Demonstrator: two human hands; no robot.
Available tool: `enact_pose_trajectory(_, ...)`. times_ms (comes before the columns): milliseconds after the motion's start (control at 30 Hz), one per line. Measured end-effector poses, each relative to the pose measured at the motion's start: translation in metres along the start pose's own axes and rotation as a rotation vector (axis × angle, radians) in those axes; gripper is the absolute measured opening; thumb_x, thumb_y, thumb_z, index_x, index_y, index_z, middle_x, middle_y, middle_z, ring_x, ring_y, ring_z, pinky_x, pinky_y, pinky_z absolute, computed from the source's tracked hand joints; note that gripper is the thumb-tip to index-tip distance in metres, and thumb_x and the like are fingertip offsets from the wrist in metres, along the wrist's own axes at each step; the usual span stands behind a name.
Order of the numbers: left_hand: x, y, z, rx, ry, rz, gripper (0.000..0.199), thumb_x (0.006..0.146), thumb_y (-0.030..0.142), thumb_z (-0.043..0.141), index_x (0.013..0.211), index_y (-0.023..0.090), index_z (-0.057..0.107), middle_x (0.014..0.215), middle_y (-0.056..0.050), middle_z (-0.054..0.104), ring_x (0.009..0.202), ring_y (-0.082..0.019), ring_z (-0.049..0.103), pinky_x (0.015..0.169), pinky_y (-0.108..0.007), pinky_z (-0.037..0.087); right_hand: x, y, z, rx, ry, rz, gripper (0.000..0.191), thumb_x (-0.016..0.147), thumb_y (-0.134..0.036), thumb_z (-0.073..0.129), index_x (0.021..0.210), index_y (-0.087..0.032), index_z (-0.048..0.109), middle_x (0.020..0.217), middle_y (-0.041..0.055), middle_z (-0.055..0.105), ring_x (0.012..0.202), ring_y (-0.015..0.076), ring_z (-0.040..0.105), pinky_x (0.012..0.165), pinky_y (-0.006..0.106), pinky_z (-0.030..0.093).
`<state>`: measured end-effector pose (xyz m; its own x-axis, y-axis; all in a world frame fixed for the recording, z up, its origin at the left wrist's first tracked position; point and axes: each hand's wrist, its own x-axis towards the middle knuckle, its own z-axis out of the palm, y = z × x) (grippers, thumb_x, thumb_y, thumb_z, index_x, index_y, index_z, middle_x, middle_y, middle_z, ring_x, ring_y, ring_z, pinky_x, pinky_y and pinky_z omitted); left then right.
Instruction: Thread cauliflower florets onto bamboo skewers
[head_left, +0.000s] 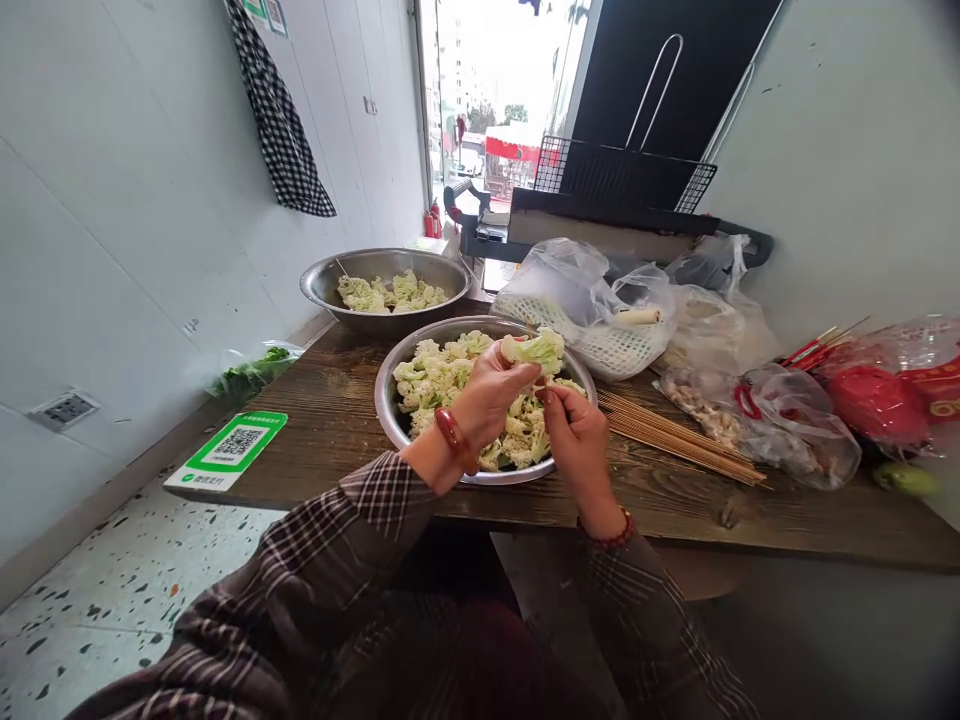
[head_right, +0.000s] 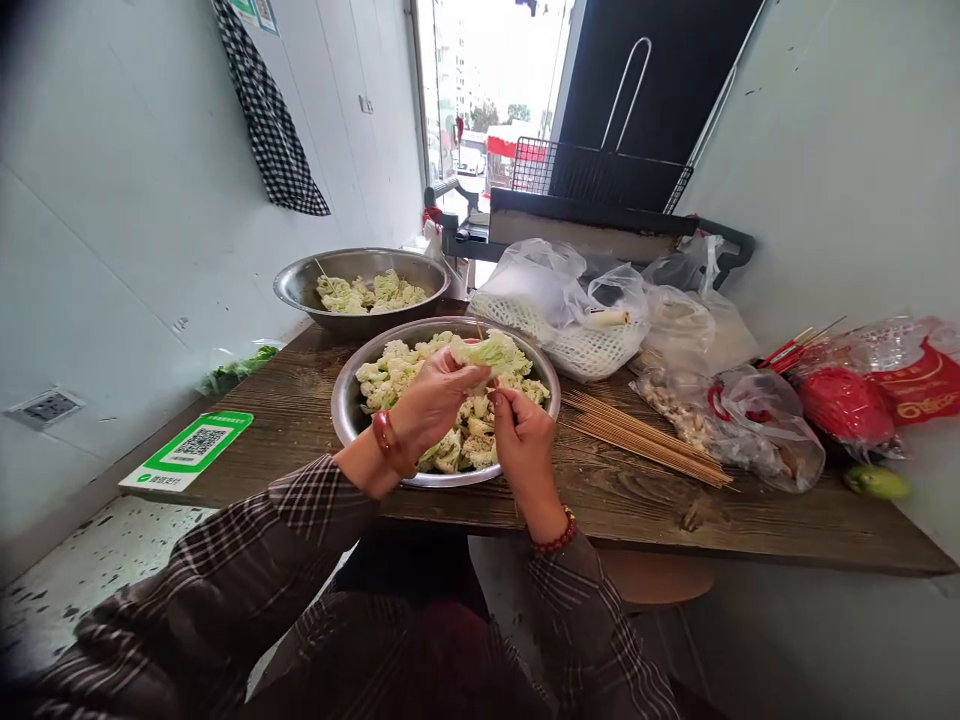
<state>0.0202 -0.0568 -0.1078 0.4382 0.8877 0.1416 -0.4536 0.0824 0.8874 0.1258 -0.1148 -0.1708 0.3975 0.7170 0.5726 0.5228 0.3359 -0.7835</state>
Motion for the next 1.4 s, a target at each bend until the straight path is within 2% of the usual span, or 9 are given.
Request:
enact_pose_trajectory(133, -0.001, -0.006, 0.000, 0.059, -0.005, 0.015, 0.020, 0.066, 0.007, 0.075, 0.070, 0.014, 0.056, 0.063, 0.004, 0.054, 0.058, -0.005, 0.047, 0.058, -0.020, 0.037, 0.000, 0.001, -0.002, 0.011, 0.012, -0.004, 0.030, 0.095, -0.039, 0.052, 0.081, -0.019, 0.070, 0.070, 0.0011, 0.067, 0.065, 0.0161, 0.057, 0.063, 0.029, 0.042)
enact_pose_trajectory(267, 0.001, -0.002, -0.004, 0.017, 0.009, -0.010, 0.024, 0.069, 0.014, 0.079, 0.083, 0.015, 0.059, 0.074, 0.000, 0.062, 0.066, -0.008, 0.057, 0.061, -0.021, 0.042, 0.000, 0.000, -0.002, 0.016, -0.002, 0.016, 0.029, 0.094, -0.039, 0.052, 0.081, -0.019, 0.069, 0.066, -0.0005, 0.065, 0.063, 0.0157, 0.056, 0.062, 0.029, 0.040)
enact_pose_trajectory(367, 0.006, 0.003, -0.004, -0.033, 0.057, 0.038, 0.031, 0.072, 0.015, 0.078, 0.096, 0.016, 0.059, 0.083, 0.000, 0.064, 0.070, -0.009, 0.061, 0.064, -0.022, 0.047, 0.000, -0.001, -0.002, 0.009, -0.021, 0.015, 0.027, 0.094, -0.037, 0.052, 0.080, -0.020, 0.068, 0.064, -0.0012, 0.064, 0.061, 0.0156, 0.056, 0.061, 0.028, 0.040)
enact_pose_trajectory(600, 0.012, 0.003, 0.002, -0.007, 0.178, 0.032, 0.050, 0.067, 0.014, 0.082, 0.109, 0.017, 0.054, 0.074, 0.005, 0.061, 0.055, -0.005, 0.054, 0.054, -0.019, 0.043, 0.000, -0.002, -0.002, 0.018, -0.056, -0.036, 0.026, 0.094, -0.034, 0.052, 0.081, -0.021, 0.070, 0.074, 0.0017, 0.071, 0.071, 0.0178, 0.062, 0.066, 0.029, 0.044)
enact_pose_trajectory(800, 0.004, -0.007, 0.006, 0.019, 0.101, 0.053, 0.043, 0.067, 0.009, 0.079, 0.106, 0.015, 0.061, 0.071, 0.006, 0.060, 0.061, -0.005, 0.053, 0.062, -0.018, 0.042, -0.002, -0.002, -0.003, -0.019, -0.004, -0.023, 0.027, 0.094, -0.034, 0.051, 0.078, -0.021, 0.068, 0.067, -0.0001, 0.065, 0.065, 0.0173, 0.057, 0.063, 0.029, 0.041)
enact_pose_trajectory(933, 0.001, -0.005, 0.002, 0.054, 0.061, 0.040, 0.044, 0.069, 0.011, 0.079, 0.109, 0.017, 0.062, 0.073, 0.005, 0.060, 0.064, -0.007, 0.053, 0.065, -0.020, 0.042, -0.002, -0.001, -0.002, -0.009, 0.008, -0.016, 0.026, 0.094, -0.035, 0.051, 0.078, -0.022, 0.068, 0.067, 0.0000, 0.065, 0.064, 0.0171, 0.056, 0.063, 0.029, 0.040)
enact_pose_trajectory(1067, 0.006, 0.008, -0.007, 0.179, 0.043, 0.080, 0.037, 0.070, 0.022, 0.083, 0.102, 0.017, 0.064, 0.078, 0.001, 0.063, 0.069, -0.009, 0.056, 0.066, -0.021, 0.043, -0.002, -0.003, -0.003, 0.025, -0.011, 0.002, 0.025, 0.093, -0.035, 0.053, 0.080, -0.021, 0.068, 0.068, -0.0002, 0.066, 0.064, 0.0165, 0.058, 0.063, 0.028, 0.041)
enact_pose_trajectory(1200, 0.013, 0.016, -0.013, 0.337, 0.030, 0.112, 0.023, 0.081, 0.037, 0.073, 0.080, 0.015, 0.065, 0.074, -0.002, 0.063, 0.070, -0.010, 0.055, 0.067, -0.022, 0.042, -0.002, -0.005, -0.004, 0.035, -0.028, -0.009, 0.024, 0.093, -0.034, 0.053, 0.081, -0.021, 0.069, 0.071, 0.0002, 0.068, 0.067, 0.0165, 0.059, 0.065, 0.029, 0.042)
enact_pose_trajectory(1400, 0.015, 0.012, -0.015, 0.452, -0.012, 0.135, 0.021, 0.081, 0.024, 0.073, 0.065, 0.016, 0.063, 0.065, -0.001, 0.056, 0.060, -0.009, 0.046, 0.059, -0.024, 0.036, -0.003, -0.002, -0.006, 0.035, -0.042, 0.013, 0.024, 0.093, -0.036, 0.054, 0.083, -0.021, 0.070, 0.064, -0.0016, 0.063, 0.062, 0.0159, 0.057, 0.061, 0.029, 0.040)
